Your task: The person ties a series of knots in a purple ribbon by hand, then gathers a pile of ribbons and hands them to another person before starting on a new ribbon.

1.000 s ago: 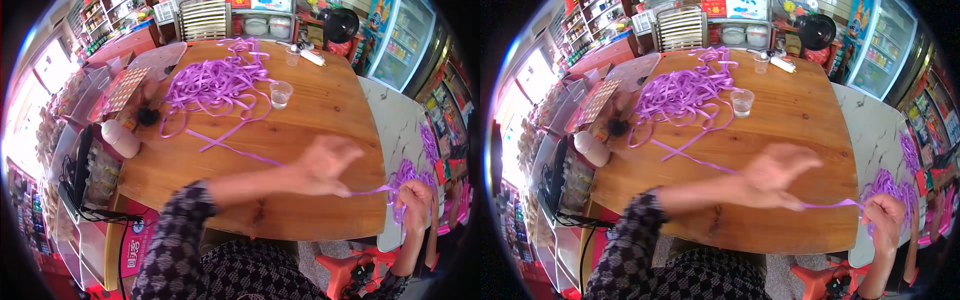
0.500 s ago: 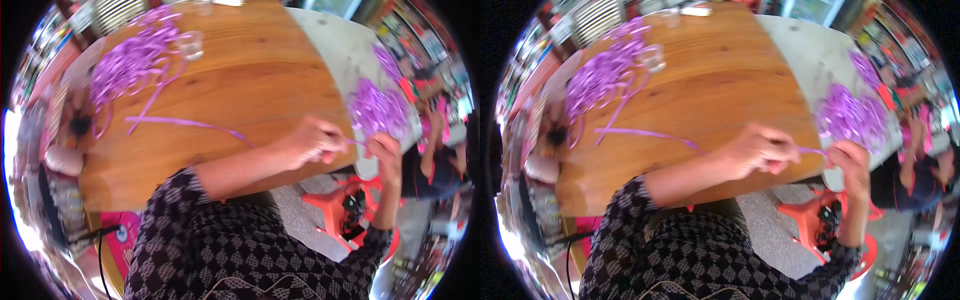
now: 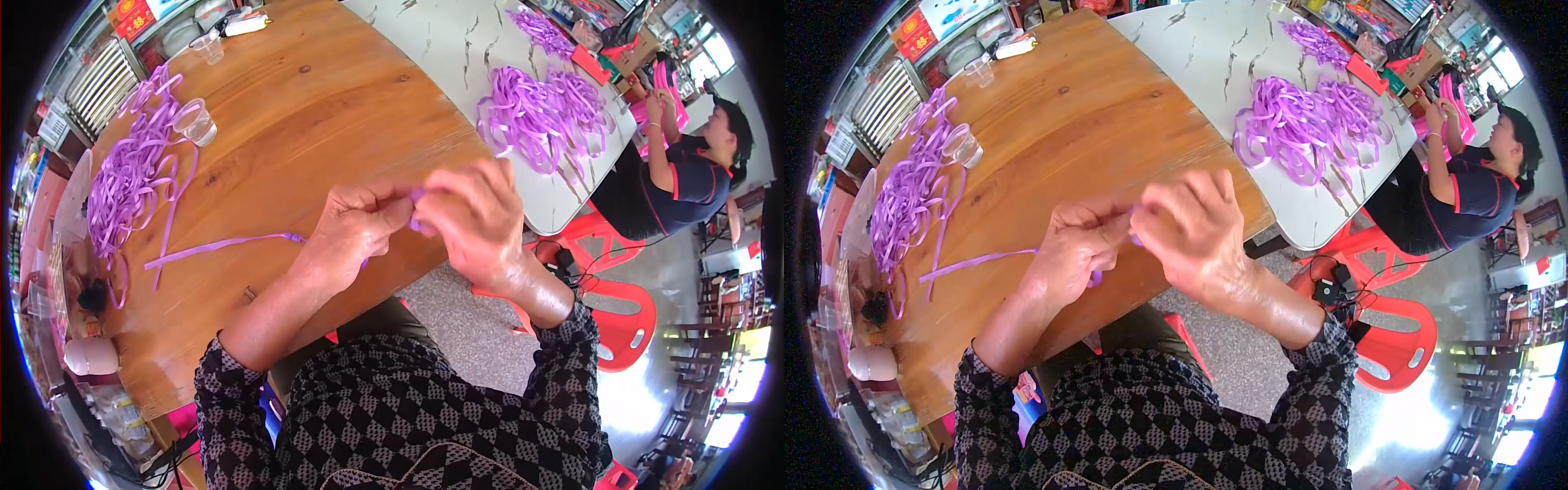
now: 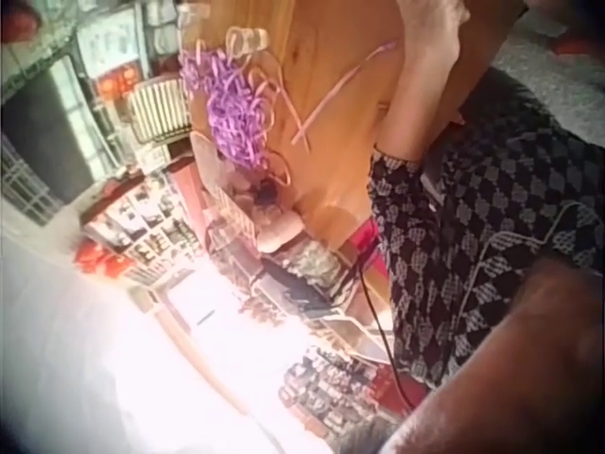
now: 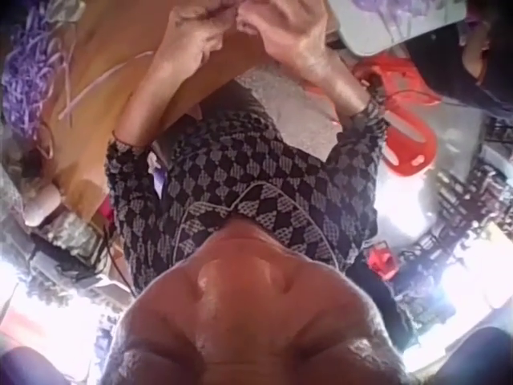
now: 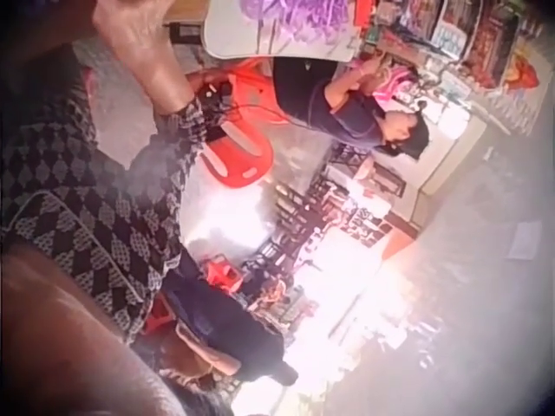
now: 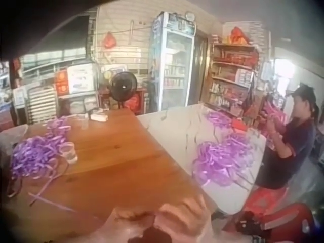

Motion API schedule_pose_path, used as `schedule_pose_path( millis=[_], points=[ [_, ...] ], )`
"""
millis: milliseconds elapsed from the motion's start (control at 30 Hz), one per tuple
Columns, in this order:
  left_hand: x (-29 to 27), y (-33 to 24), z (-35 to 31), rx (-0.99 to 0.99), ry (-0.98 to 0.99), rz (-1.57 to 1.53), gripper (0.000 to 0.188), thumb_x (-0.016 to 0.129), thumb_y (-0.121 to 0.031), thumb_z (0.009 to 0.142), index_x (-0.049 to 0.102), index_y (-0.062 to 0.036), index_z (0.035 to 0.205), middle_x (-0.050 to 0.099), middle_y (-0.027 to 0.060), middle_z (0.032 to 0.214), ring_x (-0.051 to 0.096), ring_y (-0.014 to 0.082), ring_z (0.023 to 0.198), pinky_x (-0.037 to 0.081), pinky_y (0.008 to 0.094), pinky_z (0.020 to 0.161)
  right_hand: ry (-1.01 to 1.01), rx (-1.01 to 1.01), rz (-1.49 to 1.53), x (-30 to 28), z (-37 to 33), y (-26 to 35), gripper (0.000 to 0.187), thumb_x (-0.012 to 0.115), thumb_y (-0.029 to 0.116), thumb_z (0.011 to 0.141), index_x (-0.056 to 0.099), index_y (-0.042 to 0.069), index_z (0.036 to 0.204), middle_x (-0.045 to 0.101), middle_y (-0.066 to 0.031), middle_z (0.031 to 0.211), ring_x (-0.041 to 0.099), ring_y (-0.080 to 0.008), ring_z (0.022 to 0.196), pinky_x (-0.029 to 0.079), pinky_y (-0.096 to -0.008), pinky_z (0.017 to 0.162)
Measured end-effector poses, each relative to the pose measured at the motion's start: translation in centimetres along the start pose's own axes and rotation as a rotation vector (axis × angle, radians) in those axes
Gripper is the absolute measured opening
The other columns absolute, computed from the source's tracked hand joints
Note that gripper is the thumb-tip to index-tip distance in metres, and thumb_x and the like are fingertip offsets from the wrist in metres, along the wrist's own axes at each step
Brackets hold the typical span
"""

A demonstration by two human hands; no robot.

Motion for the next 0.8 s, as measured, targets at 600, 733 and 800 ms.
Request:
schedule_pose_path(
  millis=[600, 733, 800],
  points=[
    [-0.8, 0.3, -1.4, 0.619, -0.341, 0.576, 0.011, 0.057, -0.002, 0.084, 0.054, -0.0018, 0.095, 0.053, -0.0018, 0.066, 0.047, 0.0013, 0.057, 0.036, 0.0164, 0.045, -0.208, 1.083, 1.373, 6.3, -1.9, 0.8, 0.007, 0.062, 0.007, 0.082, 0.061, 0.0, 0.083, 0.06, -0.0026, 0.075, 0.054, -0.0095, 0.067, 0.043, -0.0216, 0.062],
    [-0.8, -0.3, -2.1, 0.603, -0.336, 0.674, 0.012, 0.058, -0.002, 0.084, 0.053, -0.0014, 0.095, 0.053, -0.0016, 0.068, 0.048, 0.0021, 0.058, 0.038, 0.0164, 0.047, -0.217, 1.128, 1.465, 6.5, -1.6, 1.1, 0.006, 0.062, 0.006, 0.082, 0.063, 0.0, 0.082, 0.06, -0.001, 0.072, 0.05, -0.0058, 0.063, 0.041, -0.0195, 0.057],
    [-0.7, -0.3, -2.5, 0.672, -0.323, 0.569, 0.009, 0.058, -0.004, 0.085, 0.053, -0.0013, 0.092, 0.053, -0.0004, 0.07, 0.049, 0.0032, 0.06, 0.039, 0.0167, 0.048, -0.171, 1.132, 1.494, 6.3, -1.4, 1.5, 0.006, 0.061, 0.007, 0.082, 0.061, 0.001, 0.084, 0.06, -0.002, 0.075, 0.052, -0.0076, 0.067, 0.042, -0.0208, 0.06]
  ],
)
Point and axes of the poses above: each hand's wrist, its own z-axis towards the middle knuckle, its own x-axis out of the palm, y = z × x, the point moved 2 cm from there along z, towards the middle knuckle
